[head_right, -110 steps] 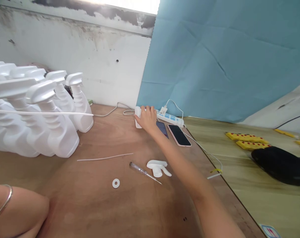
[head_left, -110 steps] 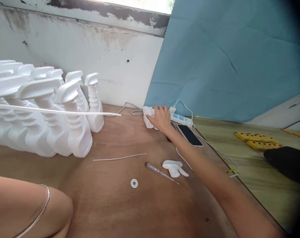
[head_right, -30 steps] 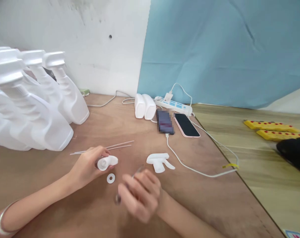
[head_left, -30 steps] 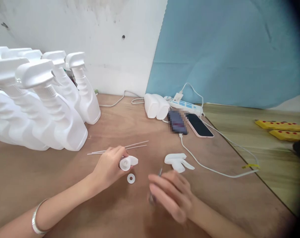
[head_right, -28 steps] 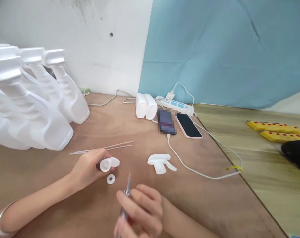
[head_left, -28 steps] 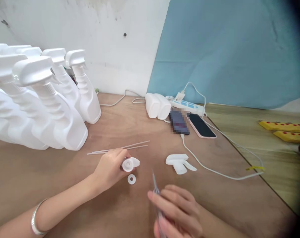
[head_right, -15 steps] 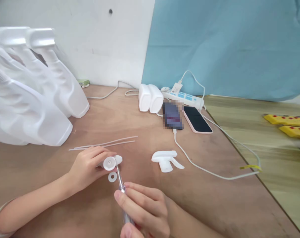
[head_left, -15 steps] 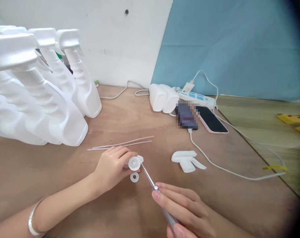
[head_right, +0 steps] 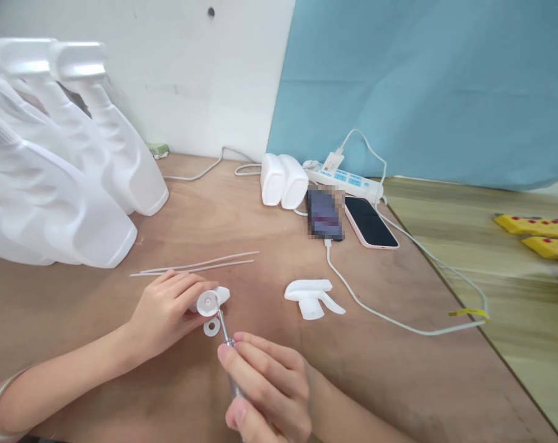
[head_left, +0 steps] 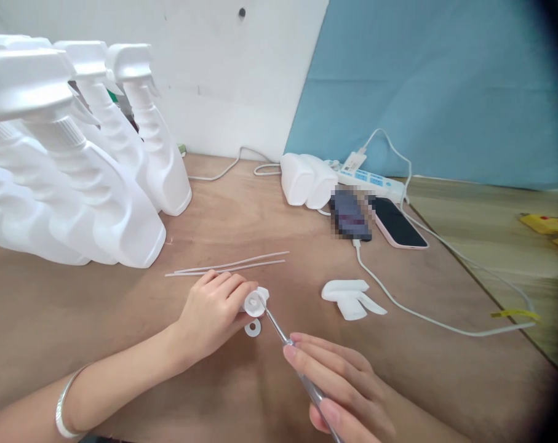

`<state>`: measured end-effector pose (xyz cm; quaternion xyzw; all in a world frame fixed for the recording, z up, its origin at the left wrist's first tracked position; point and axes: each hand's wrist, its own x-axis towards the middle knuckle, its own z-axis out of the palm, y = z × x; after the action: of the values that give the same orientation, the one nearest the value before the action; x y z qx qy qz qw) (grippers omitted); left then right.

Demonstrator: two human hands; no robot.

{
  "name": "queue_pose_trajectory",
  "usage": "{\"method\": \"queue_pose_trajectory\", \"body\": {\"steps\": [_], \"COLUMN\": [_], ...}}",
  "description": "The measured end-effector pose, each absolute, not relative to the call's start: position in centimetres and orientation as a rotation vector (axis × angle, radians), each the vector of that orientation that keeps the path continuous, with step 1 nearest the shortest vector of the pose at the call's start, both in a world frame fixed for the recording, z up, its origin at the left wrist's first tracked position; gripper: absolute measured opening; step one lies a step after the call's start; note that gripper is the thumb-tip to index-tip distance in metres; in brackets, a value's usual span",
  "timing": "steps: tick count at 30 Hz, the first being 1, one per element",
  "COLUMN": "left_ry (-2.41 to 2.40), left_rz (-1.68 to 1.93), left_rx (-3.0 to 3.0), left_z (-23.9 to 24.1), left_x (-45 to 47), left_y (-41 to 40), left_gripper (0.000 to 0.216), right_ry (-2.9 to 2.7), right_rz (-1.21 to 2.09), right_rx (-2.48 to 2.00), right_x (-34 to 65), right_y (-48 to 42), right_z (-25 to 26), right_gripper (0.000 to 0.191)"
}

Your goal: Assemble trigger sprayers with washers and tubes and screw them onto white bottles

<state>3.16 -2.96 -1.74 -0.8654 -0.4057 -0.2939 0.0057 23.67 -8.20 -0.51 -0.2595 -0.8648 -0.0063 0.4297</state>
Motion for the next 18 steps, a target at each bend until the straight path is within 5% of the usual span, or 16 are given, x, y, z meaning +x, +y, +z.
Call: {"method": "queue_pose_trajectory", "body": {"steps": [18], "left_ry": [-1.25], "left_rz": [-0.911], "left_rx": [-2.69], "left_z": [-1.4], "left_x": [4.0], "left_y": [-3.4], "left_gripper": [0.016], "right_ry": [-1.897], "right_rz": [0.066], "right_rx": [-0.63], "right_x": [22.4], "right_y": [-7.1], "right_z": [0.0], "right_gripper": [0.034]}}
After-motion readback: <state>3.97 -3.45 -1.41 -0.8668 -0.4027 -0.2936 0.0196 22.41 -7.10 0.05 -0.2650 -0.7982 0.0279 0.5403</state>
